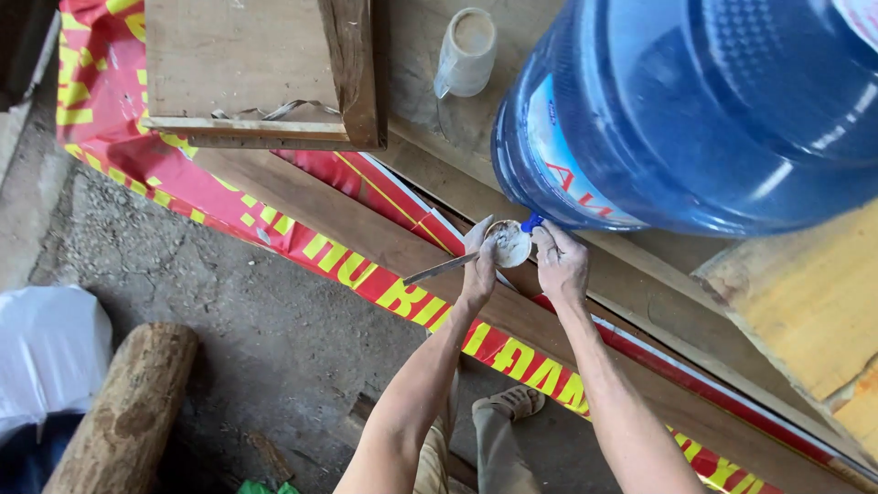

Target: Sanding a wooden piece with a power tool and mixing a substance in a cup.

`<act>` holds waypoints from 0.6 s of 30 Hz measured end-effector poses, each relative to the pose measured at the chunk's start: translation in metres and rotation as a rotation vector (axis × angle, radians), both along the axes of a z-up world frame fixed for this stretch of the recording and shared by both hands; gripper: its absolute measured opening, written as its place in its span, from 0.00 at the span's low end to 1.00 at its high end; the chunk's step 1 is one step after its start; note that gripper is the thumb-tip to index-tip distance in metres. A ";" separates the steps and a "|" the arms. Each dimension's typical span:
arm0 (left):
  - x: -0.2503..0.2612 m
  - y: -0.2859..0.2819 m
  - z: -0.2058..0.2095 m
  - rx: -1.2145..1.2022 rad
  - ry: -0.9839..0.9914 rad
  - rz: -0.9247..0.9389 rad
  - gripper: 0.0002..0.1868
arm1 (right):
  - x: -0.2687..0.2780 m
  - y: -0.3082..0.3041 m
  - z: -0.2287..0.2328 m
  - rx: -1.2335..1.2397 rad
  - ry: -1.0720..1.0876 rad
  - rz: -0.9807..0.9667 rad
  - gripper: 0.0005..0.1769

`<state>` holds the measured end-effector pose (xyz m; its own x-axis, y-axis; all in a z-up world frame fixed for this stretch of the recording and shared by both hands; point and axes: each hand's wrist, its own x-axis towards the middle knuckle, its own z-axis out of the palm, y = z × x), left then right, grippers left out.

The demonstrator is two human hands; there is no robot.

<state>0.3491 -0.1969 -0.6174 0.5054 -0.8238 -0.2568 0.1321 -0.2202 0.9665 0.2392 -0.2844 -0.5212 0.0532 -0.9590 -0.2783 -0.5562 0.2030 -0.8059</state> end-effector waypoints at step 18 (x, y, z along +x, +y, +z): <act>-0.012 -0.032 -0.007 -0.051 -0.001 -0.050 0.26 | 0.007 0.001 0.014 -0.191 0.104 0.051 0.09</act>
